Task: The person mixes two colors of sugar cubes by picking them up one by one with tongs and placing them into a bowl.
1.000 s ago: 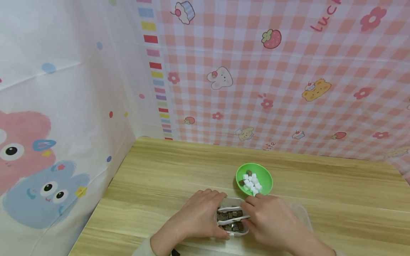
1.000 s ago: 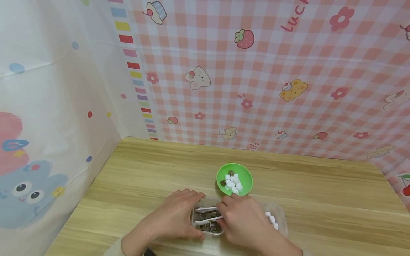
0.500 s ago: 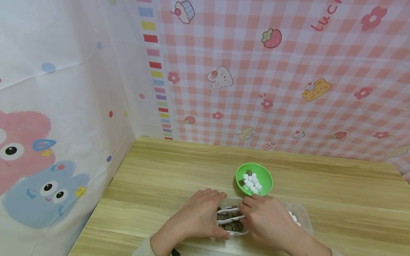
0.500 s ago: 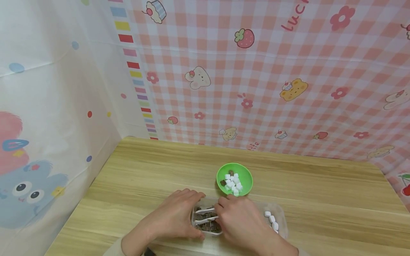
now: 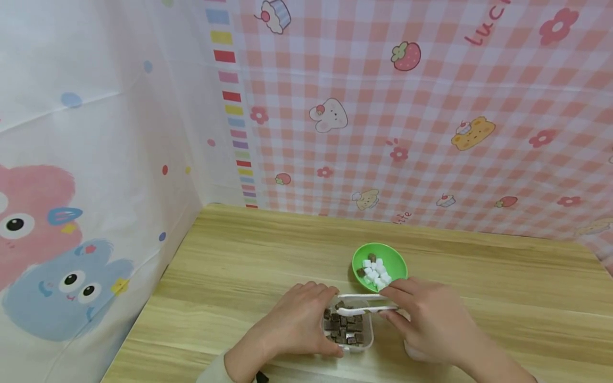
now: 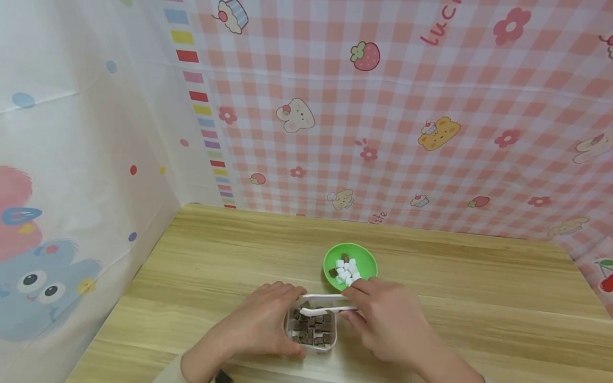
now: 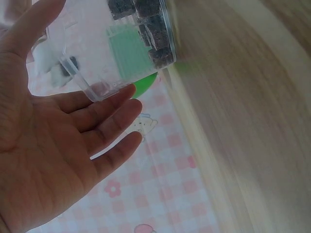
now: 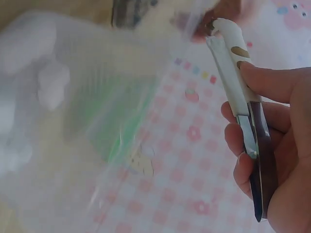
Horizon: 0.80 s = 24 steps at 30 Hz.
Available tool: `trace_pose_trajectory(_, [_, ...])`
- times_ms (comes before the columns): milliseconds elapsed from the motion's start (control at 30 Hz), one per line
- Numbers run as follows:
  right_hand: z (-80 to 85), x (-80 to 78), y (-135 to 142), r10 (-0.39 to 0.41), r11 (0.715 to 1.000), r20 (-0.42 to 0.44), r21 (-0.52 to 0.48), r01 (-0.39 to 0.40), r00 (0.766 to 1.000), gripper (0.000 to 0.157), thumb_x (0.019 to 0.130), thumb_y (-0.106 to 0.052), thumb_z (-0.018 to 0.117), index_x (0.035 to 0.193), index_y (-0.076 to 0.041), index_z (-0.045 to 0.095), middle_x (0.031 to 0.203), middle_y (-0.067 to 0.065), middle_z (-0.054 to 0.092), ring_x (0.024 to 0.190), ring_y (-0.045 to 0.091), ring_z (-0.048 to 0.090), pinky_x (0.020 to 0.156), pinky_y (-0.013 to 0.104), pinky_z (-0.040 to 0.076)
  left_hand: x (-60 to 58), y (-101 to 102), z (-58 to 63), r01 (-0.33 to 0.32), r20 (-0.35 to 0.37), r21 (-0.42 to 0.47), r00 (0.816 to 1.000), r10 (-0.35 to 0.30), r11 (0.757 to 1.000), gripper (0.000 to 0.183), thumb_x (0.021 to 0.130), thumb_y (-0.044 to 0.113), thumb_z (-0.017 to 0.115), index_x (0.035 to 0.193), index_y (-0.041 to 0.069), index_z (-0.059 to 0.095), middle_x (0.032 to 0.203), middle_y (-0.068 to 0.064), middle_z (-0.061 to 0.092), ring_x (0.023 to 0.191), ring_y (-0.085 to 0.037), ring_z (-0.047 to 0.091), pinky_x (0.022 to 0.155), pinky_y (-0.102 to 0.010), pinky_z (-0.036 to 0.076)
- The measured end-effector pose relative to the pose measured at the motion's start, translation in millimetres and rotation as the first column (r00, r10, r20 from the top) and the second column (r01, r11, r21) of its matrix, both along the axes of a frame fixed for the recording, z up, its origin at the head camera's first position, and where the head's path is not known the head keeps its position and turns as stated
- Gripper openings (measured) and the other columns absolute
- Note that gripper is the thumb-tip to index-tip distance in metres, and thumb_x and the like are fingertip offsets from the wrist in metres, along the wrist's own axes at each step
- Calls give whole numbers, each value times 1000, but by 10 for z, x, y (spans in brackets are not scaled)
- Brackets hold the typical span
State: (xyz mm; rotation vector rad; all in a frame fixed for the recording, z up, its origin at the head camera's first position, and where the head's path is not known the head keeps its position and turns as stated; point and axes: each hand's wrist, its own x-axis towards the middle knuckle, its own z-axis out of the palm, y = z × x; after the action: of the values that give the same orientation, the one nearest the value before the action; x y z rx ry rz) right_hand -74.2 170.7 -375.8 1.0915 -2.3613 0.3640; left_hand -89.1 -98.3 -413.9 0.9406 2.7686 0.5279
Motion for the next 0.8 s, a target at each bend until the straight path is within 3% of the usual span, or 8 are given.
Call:
trace_pose_trajectory(100, [48,-36,90,-38,998,-49,-43,35,998,63,110,-53,39,96,-7,79,93,0,75,77,15,72,60,35,58,4,0,6,-6,5,-3,1000,6,1000,102,64,63,93,143,9,59,128,1,67,114,-14,59,104,-38,48])
trace_pose_trajectory(233, [79,-93,221,-94,993,-78,-83,88,992,65,109,-56,40,96,-6,80,92,1,76,74,17,73,56,35,57,9,-2,7,-9,7,-1,1000,9,1000,102,64,63,93,144,9,58,129,0,67,116,-14,59,105,-39,48])
trace_pose_trajectory(367, [54,-153,347,-158,983,-85,-110,149,984,64,108,-59,42,97,-9,80,92,0,77,66,13,69,48,27,48,11,-2,4,-14,13,1,1000,14,1000,102,65,63,93,144,9,58,130,0,67,117,-15,58,107,-40,47])
trace_pose_trajectory(500, [-4,-200,448,-243,965,-86,-121,232,966,69,106,-64,40,98,-8,81,91,3,76,57,14,64,41,23,38,11,-5,2,-13,14,2,1000,13,1000,102,65,63,92,144,9,58,130,1,67,117,-15,58,107,-39,46])
trace_pose_trajectory(600, [-49,-224,512,-300,950,-74,-115,291,951,75,105,-67,37,99,-6,80,90,7,76,56,19,65,39,26,36,9,-9,0,-9,15,3,1000,9,1000,101,66,63,92,144,9,58,130,1,67,117,-14,58,106,-39,47])
trace_pose_trajectory(633, [-62,-230,531,-313,946,-63,-112,305,948,74,105,-67,39,100,-6,80,91,8,76,57,21,66,39,27,36,8,-11,0,-8,15,4,1000,8,1000,101,66,63,92,144,9,58,130,1,67,116,-14,58,106,-38,47])
trace_pose_trajectory(700, [-82,-233,568,-334,939,-42,-102,328,942,58,101,-60,58,102,-6,80,92,9,76,59,23,67,39,28,36,7,-10,2,-5,14,7,1000,5,1000,101,66,63,92,144,9,58,129,1,67,116,-14,58,105,-38,47])
trace_pose_trajectory(800, [-100,-226,609,-357,931,-3,-84,356,934,37,84,-38,81,104,-7,80,96,9,76,61,24,68,40,27,36,6,-10,5,-3,10,7,1000,3,1000,101,65,64,92,144,9,58,128,1,67,115,-14,58,105,-38,48])
